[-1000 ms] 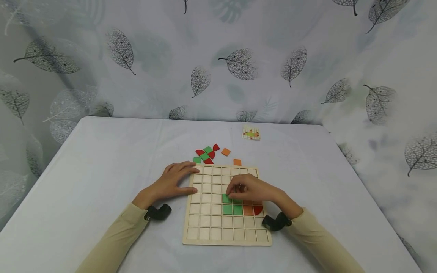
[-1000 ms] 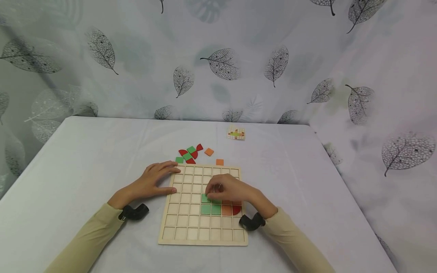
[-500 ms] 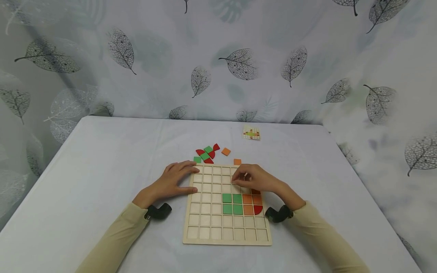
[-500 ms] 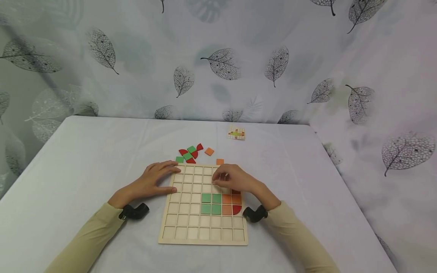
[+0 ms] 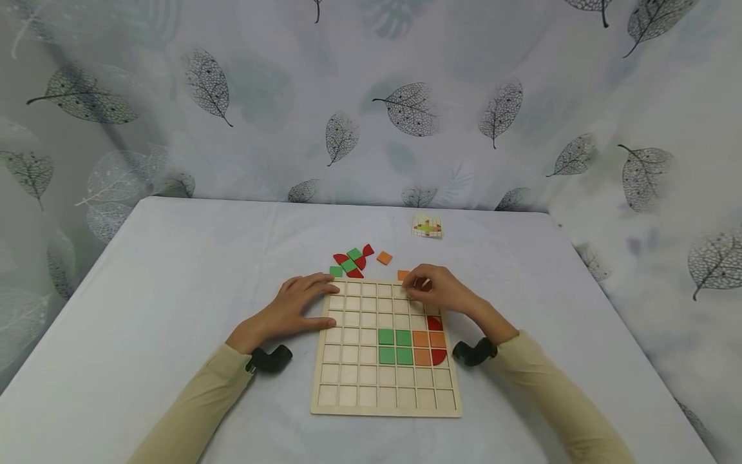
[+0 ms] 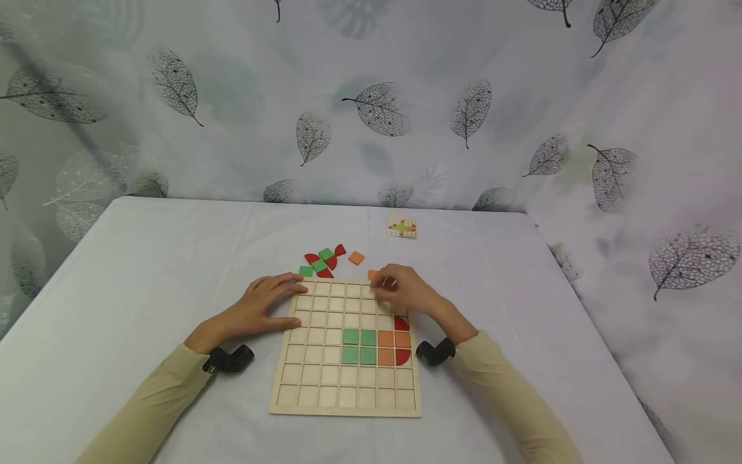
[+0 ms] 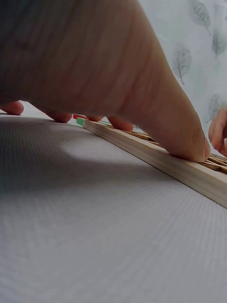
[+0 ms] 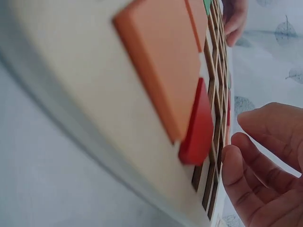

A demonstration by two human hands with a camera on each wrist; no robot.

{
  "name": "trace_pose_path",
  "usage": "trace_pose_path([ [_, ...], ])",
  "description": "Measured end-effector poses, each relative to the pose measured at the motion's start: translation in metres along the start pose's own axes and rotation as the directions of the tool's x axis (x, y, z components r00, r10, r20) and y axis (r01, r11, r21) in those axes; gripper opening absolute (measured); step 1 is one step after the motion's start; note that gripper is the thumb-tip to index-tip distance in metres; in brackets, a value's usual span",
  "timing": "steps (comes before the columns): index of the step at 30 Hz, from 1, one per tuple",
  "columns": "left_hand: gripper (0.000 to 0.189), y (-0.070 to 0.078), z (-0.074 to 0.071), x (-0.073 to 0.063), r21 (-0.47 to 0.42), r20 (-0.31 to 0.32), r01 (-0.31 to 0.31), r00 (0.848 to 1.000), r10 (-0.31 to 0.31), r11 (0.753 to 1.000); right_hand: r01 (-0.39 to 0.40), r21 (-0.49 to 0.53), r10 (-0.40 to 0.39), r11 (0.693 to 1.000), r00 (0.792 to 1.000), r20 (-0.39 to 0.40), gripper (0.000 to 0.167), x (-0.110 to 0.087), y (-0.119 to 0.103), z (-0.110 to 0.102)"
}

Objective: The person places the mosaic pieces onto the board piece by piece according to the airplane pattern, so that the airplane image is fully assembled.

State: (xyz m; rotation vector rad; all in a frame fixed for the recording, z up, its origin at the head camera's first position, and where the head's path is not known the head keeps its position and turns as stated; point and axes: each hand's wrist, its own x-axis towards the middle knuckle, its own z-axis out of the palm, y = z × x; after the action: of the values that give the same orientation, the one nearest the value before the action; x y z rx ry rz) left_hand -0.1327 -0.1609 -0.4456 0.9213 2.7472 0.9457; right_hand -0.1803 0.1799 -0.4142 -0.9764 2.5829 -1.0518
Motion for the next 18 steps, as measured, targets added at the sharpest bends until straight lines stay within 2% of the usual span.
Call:
trace_pose_path([
  [9, 0.06, -0.001, 0.001, 0.0, 0.007, 0.001, -0.005, 1.0, 0.005, 1.0, -0.045, -0.007, 0.045, 0.999, 0.998, -0.035, 0.016, 0.007, 0.01, -0.002],
  [18, 0.06, -0.001, 0.001, 0.0, 0.008, -0.006, -0.003, 1.0, 0.003, 1.0, -0.134, -0.013, 0.133, 0.991, 0.989, -0.072, 0.024, 0.013, 0.011, -0.002],
])
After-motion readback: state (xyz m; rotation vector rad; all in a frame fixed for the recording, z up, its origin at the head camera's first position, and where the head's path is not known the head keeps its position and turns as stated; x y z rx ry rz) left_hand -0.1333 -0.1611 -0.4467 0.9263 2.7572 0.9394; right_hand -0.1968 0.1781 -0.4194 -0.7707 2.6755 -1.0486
